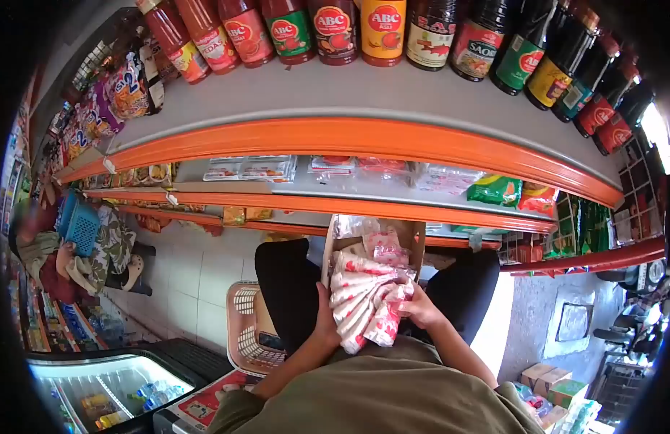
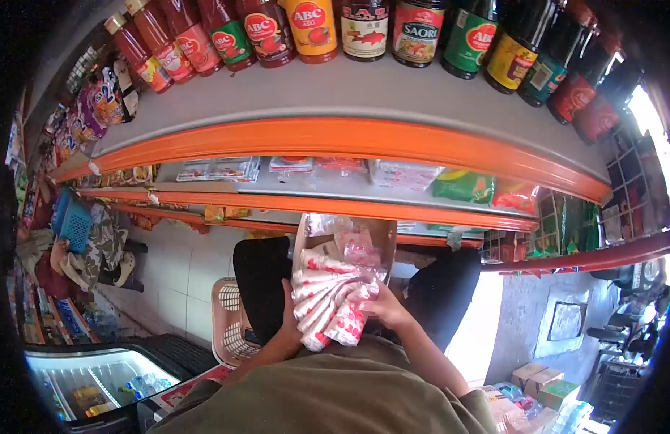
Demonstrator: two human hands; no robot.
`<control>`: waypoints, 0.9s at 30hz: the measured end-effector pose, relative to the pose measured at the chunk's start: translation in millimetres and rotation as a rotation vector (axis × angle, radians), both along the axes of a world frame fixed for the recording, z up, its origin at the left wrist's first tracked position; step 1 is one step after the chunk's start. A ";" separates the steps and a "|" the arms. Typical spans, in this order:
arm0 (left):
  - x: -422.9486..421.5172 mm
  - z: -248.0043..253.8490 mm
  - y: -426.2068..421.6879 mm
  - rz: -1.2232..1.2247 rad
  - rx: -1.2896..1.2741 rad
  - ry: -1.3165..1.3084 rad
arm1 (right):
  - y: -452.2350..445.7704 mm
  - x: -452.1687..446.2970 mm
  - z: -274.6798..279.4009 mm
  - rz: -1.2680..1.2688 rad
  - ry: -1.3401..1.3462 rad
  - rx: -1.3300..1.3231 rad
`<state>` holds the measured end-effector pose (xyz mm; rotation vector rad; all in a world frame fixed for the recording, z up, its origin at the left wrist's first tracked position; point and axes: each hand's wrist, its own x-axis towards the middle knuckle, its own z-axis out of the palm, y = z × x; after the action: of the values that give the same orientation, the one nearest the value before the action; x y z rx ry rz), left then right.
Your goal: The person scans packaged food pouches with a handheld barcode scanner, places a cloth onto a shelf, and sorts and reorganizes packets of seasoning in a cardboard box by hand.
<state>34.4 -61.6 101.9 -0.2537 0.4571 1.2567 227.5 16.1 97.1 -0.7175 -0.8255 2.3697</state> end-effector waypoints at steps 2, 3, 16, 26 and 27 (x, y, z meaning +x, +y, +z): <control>-5.1 9.2 -6.6 0.021 -0.034 -0.015 | -4.1 0.6 -23.4 0.004 0.082 -0.053; -12.1 5.7 -11.7 -0.007 0.002 -0.042 | -9.2 1.4 -34.6 -0.013 0.127 -0.096; -69.9 -12.0 -29.5 -0.538 0.353 0.681 | 3.1 -44.2 10.0 0.261 -0.092 0.365; -48.6 -39.7 -30.9 -0.515 -0.022 0.582 | 4.9 -54.9 101.8 0.150 -0.680 1.552; -49.4 -39.2 -35.2 -0.506 0.003 0.577 | 5.5 -53.5 96.7 0.156 -0.683 1.554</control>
<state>-14.9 -96.9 62.7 0.2315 0.9480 0.8138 174.0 21.6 193.9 -0.6633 -2.5108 0.8528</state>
